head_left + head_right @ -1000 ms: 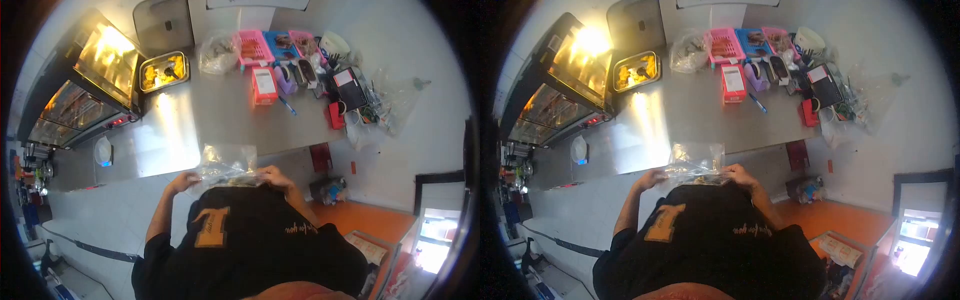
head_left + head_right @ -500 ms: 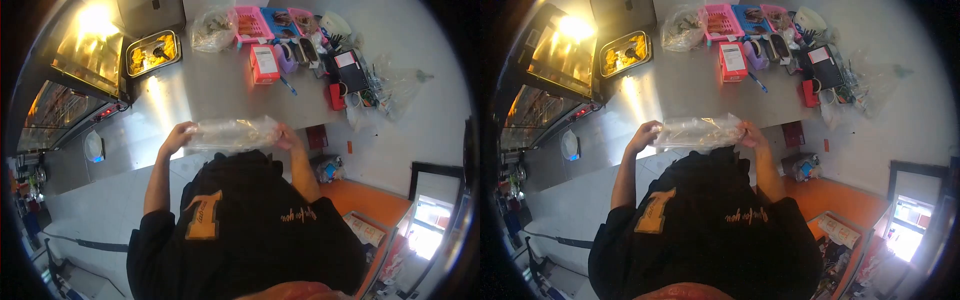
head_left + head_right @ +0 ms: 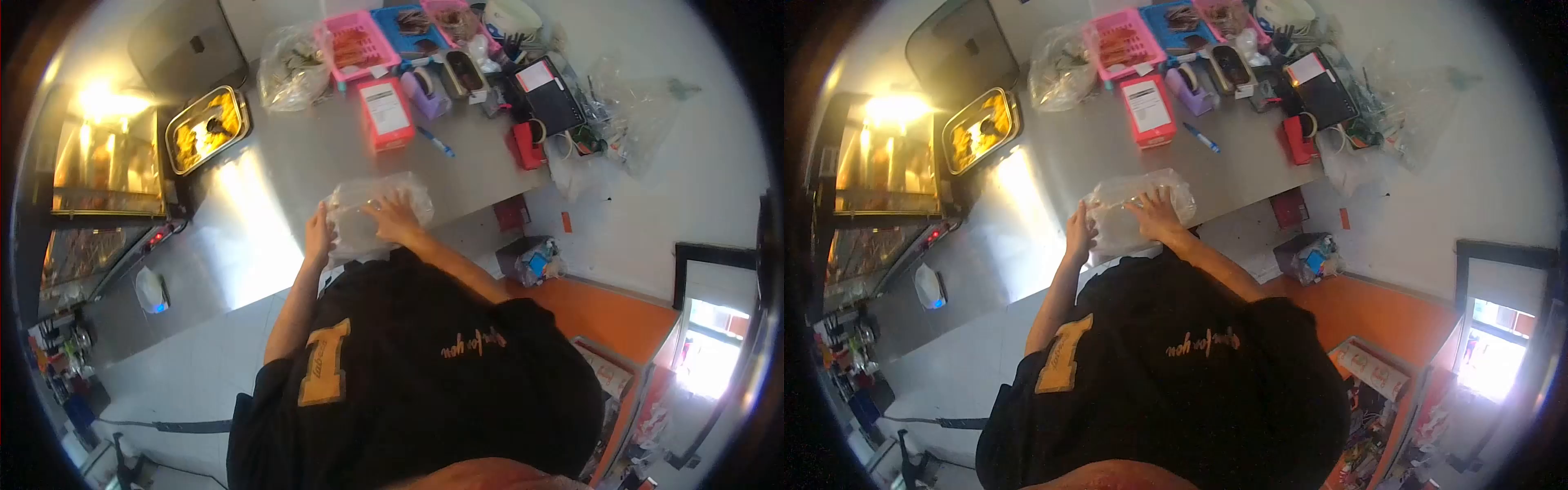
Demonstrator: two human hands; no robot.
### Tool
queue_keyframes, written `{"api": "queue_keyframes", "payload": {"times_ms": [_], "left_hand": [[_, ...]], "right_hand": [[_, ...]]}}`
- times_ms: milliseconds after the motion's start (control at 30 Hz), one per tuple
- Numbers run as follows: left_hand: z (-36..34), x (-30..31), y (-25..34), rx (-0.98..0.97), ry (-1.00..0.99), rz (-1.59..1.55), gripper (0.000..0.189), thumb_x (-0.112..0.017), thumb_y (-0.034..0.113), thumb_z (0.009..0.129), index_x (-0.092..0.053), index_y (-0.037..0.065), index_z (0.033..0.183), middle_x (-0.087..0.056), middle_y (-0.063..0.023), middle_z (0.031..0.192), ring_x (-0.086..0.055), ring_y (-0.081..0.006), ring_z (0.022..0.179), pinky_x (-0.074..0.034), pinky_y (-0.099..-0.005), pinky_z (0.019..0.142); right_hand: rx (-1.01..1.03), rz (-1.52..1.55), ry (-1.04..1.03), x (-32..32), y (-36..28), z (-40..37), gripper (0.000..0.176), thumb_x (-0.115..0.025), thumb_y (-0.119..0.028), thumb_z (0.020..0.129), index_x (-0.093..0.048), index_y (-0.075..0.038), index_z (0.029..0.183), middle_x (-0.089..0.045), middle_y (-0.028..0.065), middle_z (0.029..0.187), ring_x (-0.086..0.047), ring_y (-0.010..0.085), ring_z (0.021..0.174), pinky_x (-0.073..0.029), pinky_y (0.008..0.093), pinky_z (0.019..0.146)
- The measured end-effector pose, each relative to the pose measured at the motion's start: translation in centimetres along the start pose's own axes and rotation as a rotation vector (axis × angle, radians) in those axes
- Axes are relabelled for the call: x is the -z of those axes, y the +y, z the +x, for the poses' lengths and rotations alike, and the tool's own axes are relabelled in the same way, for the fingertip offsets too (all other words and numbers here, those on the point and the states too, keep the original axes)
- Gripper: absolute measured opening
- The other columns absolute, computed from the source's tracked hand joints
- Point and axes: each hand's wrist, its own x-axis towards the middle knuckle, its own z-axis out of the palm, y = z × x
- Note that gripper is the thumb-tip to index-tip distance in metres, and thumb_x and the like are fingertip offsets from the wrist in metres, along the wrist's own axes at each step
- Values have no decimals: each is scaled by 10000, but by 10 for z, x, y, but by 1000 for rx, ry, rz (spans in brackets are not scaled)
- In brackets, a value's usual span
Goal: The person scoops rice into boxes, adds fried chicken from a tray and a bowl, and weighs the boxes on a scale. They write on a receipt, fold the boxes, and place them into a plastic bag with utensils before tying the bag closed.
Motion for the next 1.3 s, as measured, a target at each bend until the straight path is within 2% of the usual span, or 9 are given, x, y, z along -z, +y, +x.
{"api": "queue_keyframes", "payload": {"times_ms": [167, 300, 400, 533, 700, 800, 900, 1000, 1300], "left_hand": [[33, -4, -16, 63, 181, -68, 612, -473, 593, 949, -651, 39, 1140, -573, -36, 895, -511, -106, 696, -399, -262, 514], [39, -2, -36, -19, 410, 18, 562, -517, 486, 949, -602, -3, 1213, -591, -139, 1189, -562, -228, 1000, -467, -345, 824], [33, 0, -57, -223, 548, 205, 578, -569, 432, 928, -513, 3, 1312, -560, -158, 1216, -526, -285, 1086, -418, -388, 927], [-12, -43, -31, -167, 754, 316, 615, -605, 422, 921, -450, 16, 1357, -509, -179, 1262, -484, -292, 1136, -377, -405, 978], [-15, -42, -45, -143, 772, 237, 660, -599, 464, 935, -414, -3, 1363, -459, -199, 1316, -460, -292, 1183, -363, -403, 1010], [-6, -37, -45, -165, 753, 221, 646, -588, 464, 946, -410, -3, 1356, -458, -205, 1309, -454, -280, 1192, -355, -392, 1024], [1, -35, -30, -176, 741, 301, 643, -578, 453, 954, -398, -7, 1366, -467, -208, 1305, -463, -276, 1187, -358, -394, 1022], [11, -25, -30, -174, 740, 268, 630, -572, 428, 964, -383, -12, 1374, -482, -212, 1282, -477, -281, 1166, -366, -392, 1014], [3, -30, -51, -151, 685, 247, 642, -554, 436, 973, -355, -14, 1386, -485, -213, 1256, -466, -275, 1152, -364, -389, 1002]], "right_hand": [[-103, 543, -96, 111, 23, 39, 176, -633, -80, 747, -714, -71, 903, -695, 143, 856, -677, 286, 798, -533, 356, 732], [-400, 463, 633, 246, 152, 54, 74, -639, -84, 802, -684, -37, 838, -693, 125, 792, -685, 234, 759, -523, 357, 679], [-463, -199, 929, 355, 292, 21, 147, -647, -148, 836, -686, -58, 945, -688, 139, 950, -663, 333, 885, -512, 416, 795], [-901, -691, 757, 457, 414, -53, 227, -605, -128, 825, -660, -84, 1041, -655, 201, 1029, -602, 370, 1025, -459, 485, 899], [-532, -1008, 1121, 572, 421, -73, 186, -618, -72, 793, -640, -20, 970, -676, 178, 949, -627, 374, 953, -502, 473, 843], [-972, -748, 674, 626, 500, -96, 186, -633, -99, 832, -637, 42, 953, -688, 173, 925, -666, 361, 841, -547, 441, 739], [-1286, -469, -578, 651, 564, -101, 245, -663, -173, 851, -669, 32, 985, -705, 179, 944, -696, 335, 790, -563, 411, 680], [-1512, -91, -385, 636, 517, -72, 301, -739, -219, 796, -707, -28, 1026, -692, 178, 1084, -693, 300, 937, -555, 399, 767], [-1346, -805, -161, 542, 614, -134, 512, -645, -460, 795, -659, -124, 1182, -605, 151, 1296, -576, 340, 1204, -472, 482, 990]]}}
